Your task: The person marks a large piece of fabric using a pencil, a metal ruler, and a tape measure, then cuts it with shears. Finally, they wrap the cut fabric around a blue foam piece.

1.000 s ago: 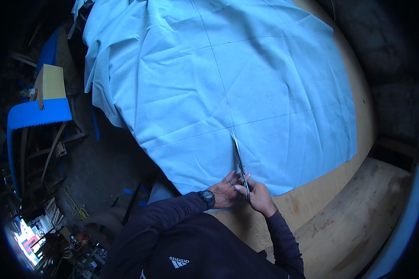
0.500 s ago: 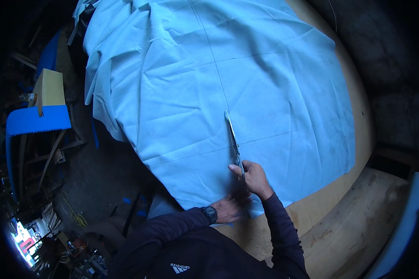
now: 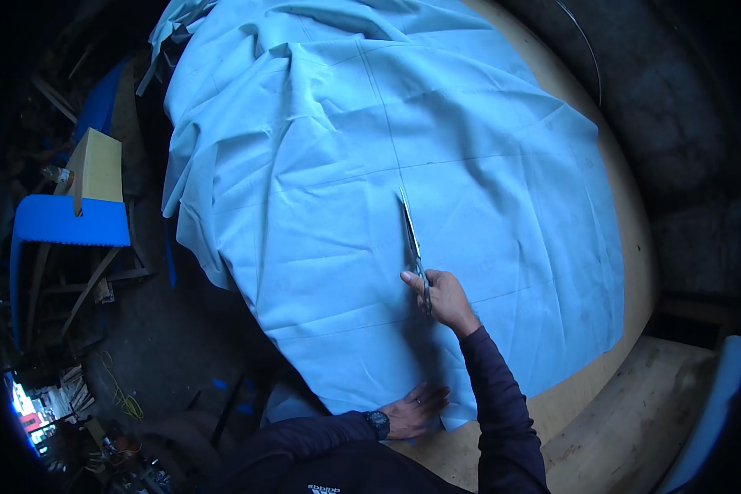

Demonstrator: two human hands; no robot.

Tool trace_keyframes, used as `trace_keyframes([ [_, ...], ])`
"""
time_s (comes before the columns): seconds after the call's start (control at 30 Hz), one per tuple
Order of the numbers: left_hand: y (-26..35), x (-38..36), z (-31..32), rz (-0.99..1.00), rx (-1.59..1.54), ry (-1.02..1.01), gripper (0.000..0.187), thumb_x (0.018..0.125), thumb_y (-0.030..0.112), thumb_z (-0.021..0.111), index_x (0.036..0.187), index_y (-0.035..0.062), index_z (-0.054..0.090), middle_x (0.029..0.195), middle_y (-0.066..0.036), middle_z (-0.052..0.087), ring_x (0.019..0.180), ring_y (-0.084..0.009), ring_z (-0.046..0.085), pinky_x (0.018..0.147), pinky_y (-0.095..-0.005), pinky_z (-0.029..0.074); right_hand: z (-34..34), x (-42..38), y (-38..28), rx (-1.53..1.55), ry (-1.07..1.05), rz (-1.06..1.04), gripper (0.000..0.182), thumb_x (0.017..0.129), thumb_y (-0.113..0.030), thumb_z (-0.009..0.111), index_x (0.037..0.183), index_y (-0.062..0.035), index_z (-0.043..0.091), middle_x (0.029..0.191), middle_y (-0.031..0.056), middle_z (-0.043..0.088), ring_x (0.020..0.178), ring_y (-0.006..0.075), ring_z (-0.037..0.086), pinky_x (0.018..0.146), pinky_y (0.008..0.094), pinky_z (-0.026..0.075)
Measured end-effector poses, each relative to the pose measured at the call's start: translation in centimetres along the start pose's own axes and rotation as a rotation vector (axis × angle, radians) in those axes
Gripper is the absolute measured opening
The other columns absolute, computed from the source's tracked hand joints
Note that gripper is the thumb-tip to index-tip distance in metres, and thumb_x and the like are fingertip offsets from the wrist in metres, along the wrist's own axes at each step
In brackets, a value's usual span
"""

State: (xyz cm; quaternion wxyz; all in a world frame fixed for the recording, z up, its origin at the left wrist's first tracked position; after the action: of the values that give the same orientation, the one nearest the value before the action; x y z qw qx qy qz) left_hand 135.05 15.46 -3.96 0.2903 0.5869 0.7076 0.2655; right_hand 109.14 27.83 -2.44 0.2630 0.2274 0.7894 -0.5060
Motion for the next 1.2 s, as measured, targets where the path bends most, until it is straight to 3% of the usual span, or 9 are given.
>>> trace_keyframes([
  [0.17,0.1,0.3,0.7,-0.039,0.012,-0.131,0.081,0.102,0.044,0.053,0.164,0.0030,0.023,0.174,-0.018,0.015,0.162,-0.0303,0.010,0.129,-0.0553,0.005,-0.5,3.8,-2.5,0.036,0.009,-0.027,0.073,0.089,-0.074,0.067,0.067,-0.0041,0.064,0.059,0.0042,0.061,0.055,0.0152,0.061,0.057,0.0335,0.049],
  [0.37,-0.2,0.0,1.2,-0.011,-0.090,-0.097,0.081,0.105,0.040,0.048,0.166,0.0022,0.011,0.175,-0.018,0.006,0.163,-0.0303,0.004,0.129,-0.0552,0.004,-1.3,7.9,-5.2,0.063,0.034,-0.094,0.073,0.089,-0.073,0.068,0.066,-0.0039,0.063,0.058,0.0045,0.060,0.053,0.0154,0.060,0.055,0.0323,0.049],
  [0.4,-0.1,-0.1,0.9,0.014,-0.132,-0.002,0.083,0.105,0.040,0.049,0.166,0.0020,0.008,0.175,-0.019,0.006,0.163,-0.0306,0.003,0.129,-0.0549,0.004,-1.4,8.2,-5.8,0.065,0.033,-0.105,0.072,0.089,-0.072,0.068,0.066,-0.0037,0.063,0.058,0.0045,0.060,0.053,0.0153,0.060,0.055,0.0322,0.049],
  [0.5,-0.2,-0.3,1.2,0.037,-0.178,0.040,0.083,0.104,0.040,0.051,0.165,0.0011,0.011,0.174,-0.019,0.007,0.163,-0.0311,0.002,0.129,-0.0546,0.004,-2.1,9.7,-7.5,0.067,0.042,-0.128,0.072,0.089,-0.071,0.069,0.067,-0.0030,0.064,0.058,0.0046,0.060,0.053,0.0149,0.060,0.055,0.0321,0.049],
  [0.6,0.0,-0.1,1.2,0.001,-0.087,-0.099,0.083,0.104,0.043,0.053,0.165,0.0003,0.016,0.174,-0.020,0.008,0.162,-0.0331,0.002,0.129,-0.0543,0.003,-2.6,11.5,-9.2,0.073,0.064,-0.149,0.070,0.089,-0.069,0.071,0.069,-0.0021,0.066,0.058,0.0040,0.060,0.052,0.0142,0.059,0.055,0.0312,0.048],
  [0.8,0.2,0.0,1.1,0.000,-0.040,-0.109,0.081,0.103,0.049,0.053,0.163,0.0013,0.025,0.173,-0.019,0.014,0.162,-0.0344,0.003,0.129,-0.0543,-0.003,-3.4,13.8,-12.3,0.155,0.066,-0.184,0.068,0.089,-0.067,0.073,0.069,-0.0031,0.065,0.059,0.0034,0.060,0.052,0.0133,0.058,0.053,0.0299,0.047],
  [1.0,0.3,-0.4,1.1,0.004,0.079,0.012,0.081,0.102,0.053,0.051,0.163,0.0049,0.029,0.172,-0.016,0.020,0.162,-0.0333,0.009,0.128,-0.0570,-0.007,-4.4,15.8,-14.9,0.191,0.068,-0.206,0.064,0.089,-0.063,0.076,0.067,-0.0040,0.062,0.059,0.0030,0.057,0.050,0.0126,0.055,0.052,0.0297,0.045],
  [1.1,0.4,-0.5,0.6,0.001,0.081,0.022,0.080,0.102,0.053,0.052,0.162,0.0045,0.031,0.172,-0.016,0.021,0.162,-0.0325,0.010,0.128,-0.0565,-0.006,-4.6,16.5,-15.2,0.178,0.052,-0.248,0.064,0.089,-0.062,0.077,0.069,-0.0034,0.062,0.059,0.0029,0.057,0.051,0.0122,0.054,0.052,0.0307,0.045],
  [1.2,0.0,-0.4,-0.1,0.038,-0.029,-0.032,0.077,0.100,0.048,0.056,0.159,0.0031,0.036,0.170,-0.018,0.025,0.160,-0.0345,0.016,0.128,-0.0587,0.006,-4.6,15.3,-14.3,0.069,0.067,-0.305,0.066,0.088,-0.064,0.076,0.070,-0.0017,0.063,0.060,0.0065,0.060,0.053,0.0175,0.058,0.056,0.0353,0.048],
])
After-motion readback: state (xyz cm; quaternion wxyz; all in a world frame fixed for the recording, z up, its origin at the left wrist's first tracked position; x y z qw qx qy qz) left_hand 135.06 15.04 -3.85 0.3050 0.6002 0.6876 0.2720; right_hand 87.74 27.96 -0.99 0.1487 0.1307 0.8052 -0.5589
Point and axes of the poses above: each hand's wrist, its own x-axis towards the middle knuckle, its own z-axis out of the palm, y = z × x, the point moved 8 cm from there along x, towards the middle knuckle
